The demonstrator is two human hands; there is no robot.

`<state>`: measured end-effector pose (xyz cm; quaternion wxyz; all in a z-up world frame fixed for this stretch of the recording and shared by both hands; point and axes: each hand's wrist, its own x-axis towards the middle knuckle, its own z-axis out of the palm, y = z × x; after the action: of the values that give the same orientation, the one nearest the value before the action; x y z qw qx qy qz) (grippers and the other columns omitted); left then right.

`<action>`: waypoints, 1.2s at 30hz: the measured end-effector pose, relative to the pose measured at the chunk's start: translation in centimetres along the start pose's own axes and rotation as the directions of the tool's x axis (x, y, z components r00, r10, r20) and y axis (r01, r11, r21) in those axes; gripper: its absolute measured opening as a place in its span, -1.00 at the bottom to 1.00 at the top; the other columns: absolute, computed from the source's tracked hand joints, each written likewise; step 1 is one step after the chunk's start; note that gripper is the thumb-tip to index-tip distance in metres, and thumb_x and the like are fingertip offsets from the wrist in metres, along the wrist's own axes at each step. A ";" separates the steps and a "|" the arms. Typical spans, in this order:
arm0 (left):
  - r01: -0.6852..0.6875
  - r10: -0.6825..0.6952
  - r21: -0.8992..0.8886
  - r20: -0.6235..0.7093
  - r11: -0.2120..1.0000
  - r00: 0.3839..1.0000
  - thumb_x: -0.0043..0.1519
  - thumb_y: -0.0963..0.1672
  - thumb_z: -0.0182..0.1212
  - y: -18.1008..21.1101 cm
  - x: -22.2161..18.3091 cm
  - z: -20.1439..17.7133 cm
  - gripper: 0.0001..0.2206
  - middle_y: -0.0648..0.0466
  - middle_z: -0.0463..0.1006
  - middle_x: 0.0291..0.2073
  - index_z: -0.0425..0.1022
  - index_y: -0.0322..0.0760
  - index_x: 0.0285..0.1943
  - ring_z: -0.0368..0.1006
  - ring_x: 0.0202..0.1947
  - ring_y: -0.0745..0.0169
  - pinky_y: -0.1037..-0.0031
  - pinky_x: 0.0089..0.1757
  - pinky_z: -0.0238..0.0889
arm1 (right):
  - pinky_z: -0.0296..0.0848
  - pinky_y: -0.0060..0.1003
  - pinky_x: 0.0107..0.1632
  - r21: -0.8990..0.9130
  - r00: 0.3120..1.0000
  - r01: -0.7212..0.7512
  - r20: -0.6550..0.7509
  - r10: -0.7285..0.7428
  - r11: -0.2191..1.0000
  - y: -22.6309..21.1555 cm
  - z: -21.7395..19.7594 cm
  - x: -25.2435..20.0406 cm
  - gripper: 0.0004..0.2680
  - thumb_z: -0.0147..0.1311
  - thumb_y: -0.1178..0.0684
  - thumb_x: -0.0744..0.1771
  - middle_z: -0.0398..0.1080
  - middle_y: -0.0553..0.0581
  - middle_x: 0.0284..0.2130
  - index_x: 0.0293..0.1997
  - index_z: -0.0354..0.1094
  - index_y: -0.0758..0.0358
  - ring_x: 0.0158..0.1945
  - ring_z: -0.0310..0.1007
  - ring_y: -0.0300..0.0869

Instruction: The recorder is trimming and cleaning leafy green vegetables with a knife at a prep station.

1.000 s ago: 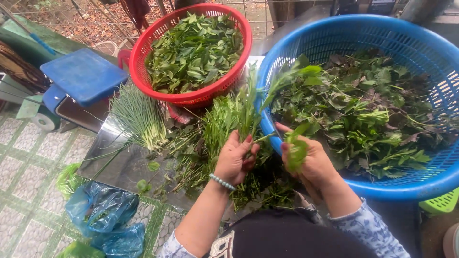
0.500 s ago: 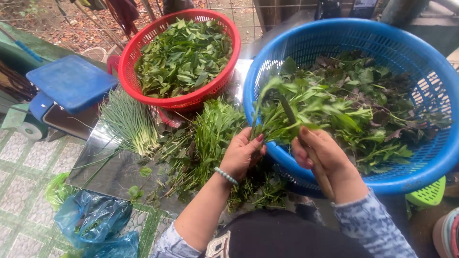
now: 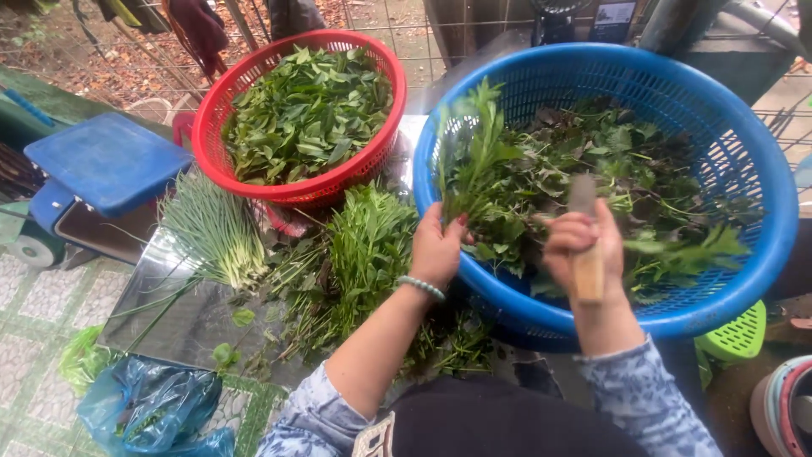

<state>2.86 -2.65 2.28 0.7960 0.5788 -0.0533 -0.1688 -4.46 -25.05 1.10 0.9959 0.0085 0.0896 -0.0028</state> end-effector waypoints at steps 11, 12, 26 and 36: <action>-0.019 -0.063 0.232 0.341 0.973 0.938 0.37 -0.20 0.14 0.7 -0.2 -2.2 -0.88 0.10 0.59 -0.29 0.44 -0.35 0.04 0.53 -0.30 0.38 0.51 -0.24 0.43 | 0.15 -0.44 -0.63 -0.781 0.994 -0.050 0.020 0.106 0.622 3.6 4.8 -3.5 -0.77 -0.07 -0.17 0.43 0.20 0.05 -0.65 -0.04 0.23 0.18 -0.70 0.13 -0.29; -0.021 -0.060 0.241 0.325 0.970 0.944 0.37 -0.19 0.13 0.7 -0.2 -2.4 -0.87 0.12 0.59 -0.30 0.45 -0.33 0.05 0.51 -0.31 0.41 0.53 -0.24 0.42 | 0.15 -0.43 -0.64 -0.812 0.999 -0.037 -0.007 0.053 0.582 3.7 4.5 -3.5 -0.81 -0.05 -0.12 0.42 0.21 0.06 -0.65 -0.01 0.24 0.14 -0.70 0.14 -0.28; 0.196 -0.205 0.073 0.145 0.978 0.968 0.43 -0.07 0.06 0.7 -1.8 -1.4 -0.80 0.27 0.29 -0.55 0.28 -0.15 -0.26 0.22 -0.57 0.52 0.63 -0.50 0.06 | 0.23 -0.47 -0.55 -0.784 0.894 0.183 -0.119 -0.433 0.594 0.2 2.8 -1.1 -0.77 -0.01 -0.16 0.40 0.25 -0.09 -0.54 0.10 0.19 0.04 -0.60 0.20 -0.37; 0.680 -0.277 -0.401 0.697 0.614 0.662 0.50 0.02 -0.07 0.4 -2.0 -4.9 -0.76 0.33 0.09 -0.67 0.30 -0.07 -0.19 -0.09 -0.68 0.49 0.58 -0.52 -0.18 | 0.04 -0.50 -0.63 -0.661 0.973 -0.029 0.154 0.173 0.750 3.3 5.4 -6.4 -0.47 0.00 -0.31 0.40 0.12 -0.09 -0.65 0.37 0.13 0.38 -0.69 0.04 -0.40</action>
<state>2.46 2.48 1.26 0.8054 0.1870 -0.0632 -0.5588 -9.73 -21.81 7.63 0.9383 -0.3354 -0.0189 0.0818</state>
